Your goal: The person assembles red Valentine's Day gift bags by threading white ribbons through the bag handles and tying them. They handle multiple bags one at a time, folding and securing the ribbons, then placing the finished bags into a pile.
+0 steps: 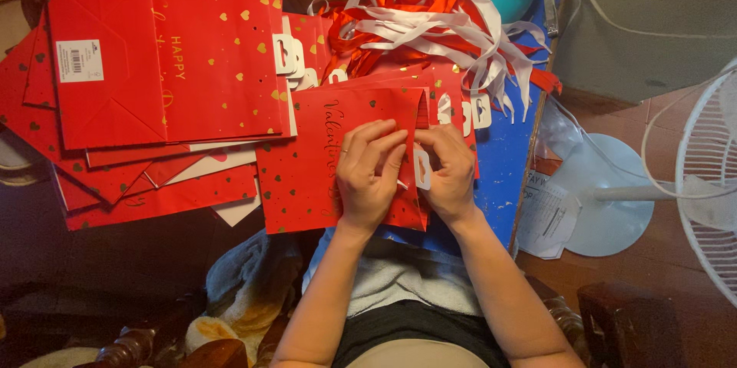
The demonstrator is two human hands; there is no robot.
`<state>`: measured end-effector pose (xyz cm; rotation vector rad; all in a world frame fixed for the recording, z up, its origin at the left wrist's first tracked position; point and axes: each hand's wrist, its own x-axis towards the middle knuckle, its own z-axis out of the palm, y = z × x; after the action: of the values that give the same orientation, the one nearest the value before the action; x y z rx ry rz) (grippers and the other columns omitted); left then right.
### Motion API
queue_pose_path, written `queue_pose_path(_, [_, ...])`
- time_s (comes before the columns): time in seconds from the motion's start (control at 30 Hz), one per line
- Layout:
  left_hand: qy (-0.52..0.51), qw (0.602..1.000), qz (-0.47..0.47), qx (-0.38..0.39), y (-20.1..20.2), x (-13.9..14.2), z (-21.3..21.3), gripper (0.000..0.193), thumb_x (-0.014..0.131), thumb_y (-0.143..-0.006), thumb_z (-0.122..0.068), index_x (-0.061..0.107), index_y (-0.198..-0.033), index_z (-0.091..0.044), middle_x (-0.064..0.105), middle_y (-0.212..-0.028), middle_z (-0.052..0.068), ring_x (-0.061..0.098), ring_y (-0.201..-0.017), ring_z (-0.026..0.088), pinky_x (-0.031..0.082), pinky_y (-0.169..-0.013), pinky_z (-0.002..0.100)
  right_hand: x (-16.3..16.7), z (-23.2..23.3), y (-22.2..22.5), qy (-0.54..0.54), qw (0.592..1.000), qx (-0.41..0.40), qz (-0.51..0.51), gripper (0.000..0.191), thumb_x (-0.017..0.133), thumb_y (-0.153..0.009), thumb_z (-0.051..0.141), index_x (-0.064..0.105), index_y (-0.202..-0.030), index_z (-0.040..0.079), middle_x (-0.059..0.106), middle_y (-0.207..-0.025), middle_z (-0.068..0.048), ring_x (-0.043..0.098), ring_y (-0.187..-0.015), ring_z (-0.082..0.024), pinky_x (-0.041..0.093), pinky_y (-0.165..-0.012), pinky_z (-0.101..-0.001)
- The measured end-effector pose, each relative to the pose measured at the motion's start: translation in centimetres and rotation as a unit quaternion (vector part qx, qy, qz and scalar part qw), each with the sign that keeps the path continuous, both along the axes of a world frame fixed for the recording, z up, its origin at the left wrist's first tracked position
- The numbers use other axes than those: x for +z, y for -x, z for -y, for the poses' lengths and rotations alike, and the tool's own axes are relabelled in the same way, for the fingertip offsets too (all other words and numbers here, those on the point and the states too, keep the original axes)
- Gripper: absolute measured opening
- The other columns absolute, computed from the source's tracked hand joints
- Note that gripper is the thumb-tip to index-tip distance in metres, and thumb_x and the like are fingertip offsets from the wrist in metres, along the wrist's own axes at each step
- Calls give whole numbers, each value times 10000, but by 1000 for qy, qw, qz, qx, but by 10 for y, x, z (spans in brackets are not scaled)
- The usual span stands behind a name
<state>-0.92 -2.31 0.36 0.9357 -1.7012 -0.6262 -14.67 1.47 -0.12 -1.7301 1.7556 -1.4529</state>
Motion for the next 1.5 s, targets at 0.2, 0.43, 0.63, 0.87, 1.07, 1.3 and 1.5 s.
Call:
queue_pose_path(0.2, [-31, 999, -1, 19, 2, -6, -1, 130, 731, -946, -41, 709, -1073, -48, 709, -1040, 128, 695, -1022, 297, 557, -897, 365, -4, -3, -1, -59, 998, -25, 29, 214, 747, -897, 88, 716, -1103, 40, 666, -918, -105, 647, -837, -221, 503, -710, -314])
queue_pose_path(0.43, [-135, 973, -185, -26, 2, -24, -5, 103, 503, -1122, -81, 491, -1196, -12, 709, -1221, 175, 716, -1176, 251, 569, -1041, 362, 1, -3, -2, -2, 1000, 15, -20, 203, 731, -929, 96, 712, -1127, 61, 704, -946, -79, 621, -951, -254, 500, -854, -355])
queue_pose_path(0.63, [-80, 993, -90, -17, 1, -10, -3, 223, 652, -984, -66, 599, -1186, 13, 680, -1204, 174, 686, -1074, 286, 556, -951, 367, 5, -2, -2, -6, 1000, 12, -25, 166, 724, -925, 85, 702, -1083, 42, 657, -902, -94, 597, -893, -270, 476, -817, -365])
queue_pose_path(0.87, [-60, 998, -3, 22, 2, -10, -2, 77, 704, -980, -44, 656, -1037, -26, 730, -1006, 104, 707, -933, 269, 562, -843, 357, 7, 0, -5, -17, 1000, -1, -23, 149, 719, -921, 49, 708, -1069, 46, 670, -911, -93, 599, -875, -256, 477, -799, -352])
queue_pose_path(1.07, [-140, 984, -108, 13, 3, -16, -2, 86, 629, -1061, -101, 608, -1102, -28, 735, -989, 68, 738, -872, 197, 582, -786, 306, 12, 0, -6, -16, 1000, 2, -14, 155, 723, -929, 41, 709, -1083, 45, 674, -938, -94, 611, -886, -249, 483, -809, -342])
queue_pose_path(1.3, [-53, 998, -16, -2, 2, -3, 1, 106, 714, -956, -49, 679, -1054, -26, 718, -1007, 104, 696, -916, 261, 559, -800, 342, 11, 1, -6, -24, 1000, -2, -4, 155, 720, -937, 46, 711, -1092, 36, 669, -937, -92, 612, -878, -241, 483, -806, -336])
queue_pose_path(1.5, [-72, 997, -23, 3, 3, -1, 1, 73, 714, -958, -33, 670, -1016, -32, 727, -1003, 91, 697, -905, 254, 560, -798, 339, 10, 0, -7, -3, 1000, -6, -5, 149, 724, -941, 28, 696, -1088, 23, 662, -970, -94, 635, -913, -221, 507, -813, -322])
